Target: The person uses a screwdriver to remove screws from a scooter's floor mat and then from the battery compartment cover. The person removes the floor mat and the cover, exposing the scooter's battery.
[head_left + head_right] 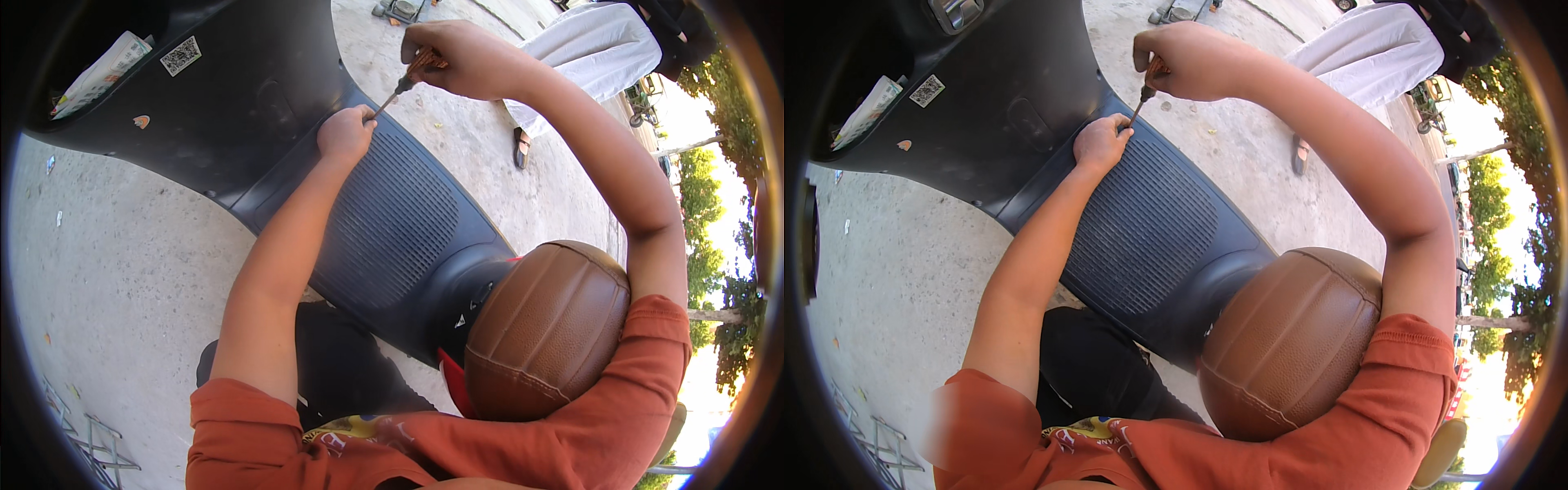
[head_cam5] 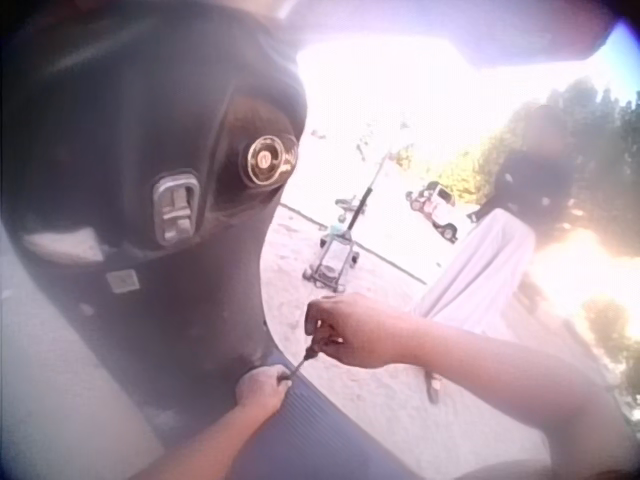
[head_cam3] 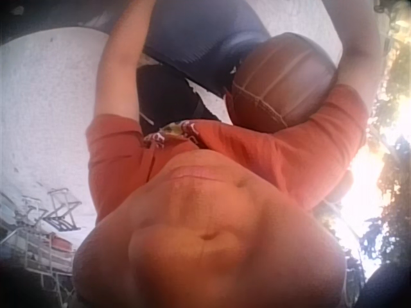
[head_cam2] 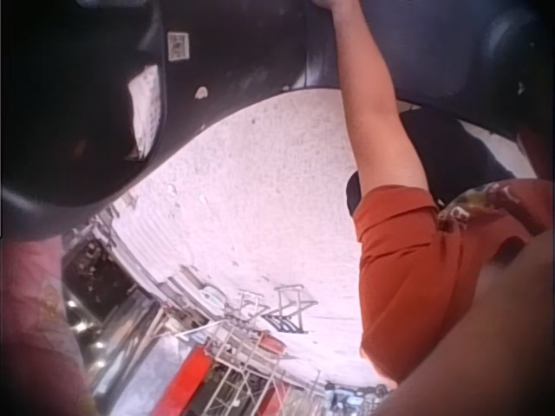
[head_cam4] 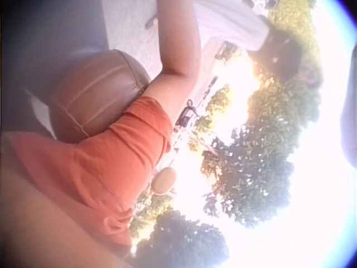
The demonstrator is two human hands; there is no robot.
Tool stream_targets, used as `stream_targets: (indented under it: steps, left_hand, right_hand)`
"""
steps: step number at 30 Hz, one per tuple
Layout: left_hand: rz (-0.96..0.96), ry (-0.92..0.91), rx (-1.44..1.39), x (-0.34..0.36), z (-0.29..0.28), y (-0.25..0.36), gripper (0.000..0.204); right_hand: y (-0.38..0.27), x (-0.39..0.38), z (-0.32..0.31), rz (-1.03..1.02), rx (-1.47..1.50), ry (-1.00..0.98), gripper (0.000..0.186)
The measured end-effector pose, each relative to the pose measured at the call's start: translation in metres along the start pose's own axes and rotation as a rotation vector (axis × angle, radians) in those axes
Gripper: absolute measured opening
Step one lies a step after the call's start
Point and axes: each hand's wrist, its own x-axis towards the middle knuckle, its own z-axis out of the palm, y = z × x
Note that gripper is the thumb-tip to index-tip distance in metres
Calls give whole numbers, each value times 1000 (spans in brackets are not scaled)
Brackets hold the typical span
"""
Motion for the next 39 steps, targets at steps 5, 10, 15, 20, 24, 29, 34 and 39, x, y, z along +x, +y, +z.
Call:
stream_targets:
  steps: [5,10,15,20,24,29,34,39]
  left_hand:
    - [67,101,81,-1,11,-3,24]
    - [152,193,172,2,20,-9,25]
    - [158,188,89,4,14,-10,26]
    - [232,205,-36,2,4,-22,29]
    - [280,220,-143,-19,-6,-32,24]
    - [-273,-99,-1362,-101,-50,-50,16]
    - [-610,56,-1766,-167,-93,-57,10]
    - [-774,371,-1501,-229,-106,-102,13]
  right_hand:
    - [7,2,7,-15,38,75,25]
    - [19,6,16,13,180,201,19]
    - [12,6,-5,255,260,196,31]
    - [15,7,-16,413,410,286,29]
    - [22,13,-36,419,540,376,15]
    - [24,25,-23,469,681,491,14]
    - [25,13,-28,264,751,451,16]
    - [-5,10,-12,164,711,177,20]
